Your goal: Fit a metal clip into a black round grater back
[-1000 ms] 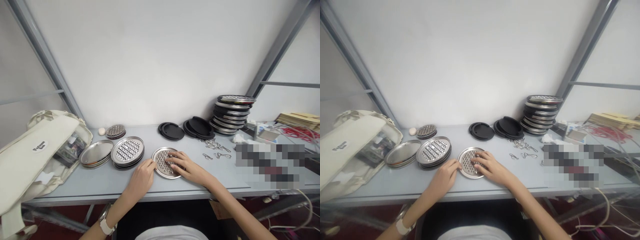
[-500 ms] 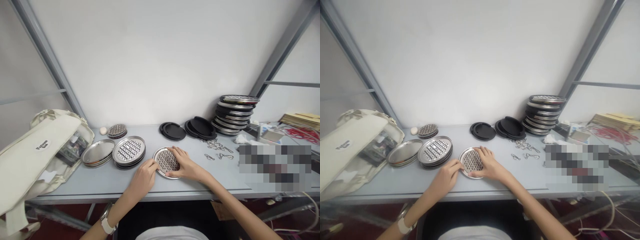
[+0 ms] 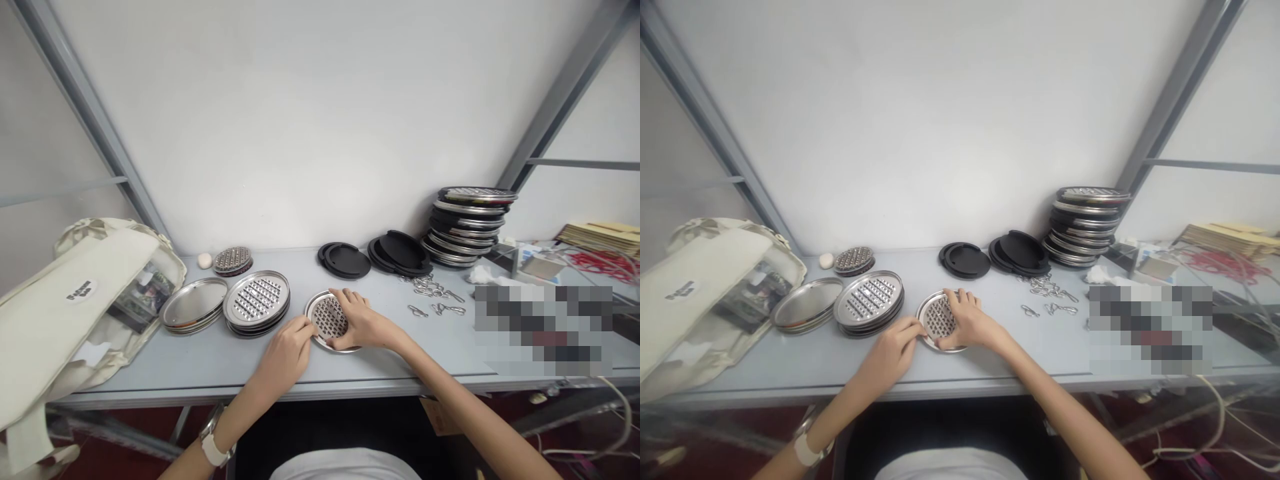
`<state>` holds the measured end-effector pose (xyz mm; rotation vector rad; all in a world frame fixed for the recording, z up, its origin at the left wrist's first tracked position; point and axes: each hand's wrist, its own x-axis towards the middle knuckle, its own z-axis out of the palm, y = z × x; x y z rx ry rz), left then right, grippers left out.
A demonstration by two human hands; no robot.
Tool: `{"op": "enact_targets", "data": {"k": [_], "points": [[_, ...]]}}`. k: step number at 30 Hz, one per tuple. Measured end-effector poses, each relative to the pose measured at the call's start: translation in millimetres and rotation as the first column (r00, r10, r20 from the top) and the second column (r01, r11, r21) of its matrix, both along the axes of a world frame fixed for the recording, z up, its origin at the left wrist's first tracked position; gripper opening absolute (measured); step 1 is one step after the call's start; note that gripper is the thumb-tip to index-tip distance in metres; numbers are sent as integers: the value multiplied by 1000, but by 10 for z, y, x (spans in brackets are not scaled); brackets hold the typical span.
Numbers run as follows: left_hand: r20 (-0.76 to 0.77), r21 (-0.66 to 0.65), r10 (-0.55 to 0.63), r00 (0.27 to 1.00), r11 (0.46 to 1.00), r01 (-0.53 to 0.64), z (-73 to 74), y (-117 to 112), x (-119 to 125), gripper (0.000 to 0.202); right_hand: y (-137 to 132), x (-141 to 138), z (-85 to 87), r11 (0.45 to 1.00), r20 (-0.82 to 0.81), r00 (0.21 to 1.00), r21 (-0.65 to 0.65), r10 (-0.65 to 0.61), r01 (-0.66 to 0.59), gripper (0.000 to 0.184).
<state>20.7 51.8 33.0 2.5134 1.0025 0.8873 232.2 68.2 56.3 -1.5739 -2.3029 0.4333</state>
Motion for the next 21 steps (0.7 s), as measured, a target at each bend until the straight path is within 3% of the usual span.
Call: {"op": "enact_targets", "data": {"k": [6,13,21], "points": [[8,2,-14,1000,1000,14,8,2,6,31,-26,83,138,995,-107,994,-102,-26,15,90],[9,-19,-12,1000,1000,12,7,-1,8,31,-20,69,135,995,31,999,-94,15,-12,76],[9,-17,4,1000,1000,-3,12,0,12,32,-6,127,116,993,2,999,-103,53,-52,78]]}}
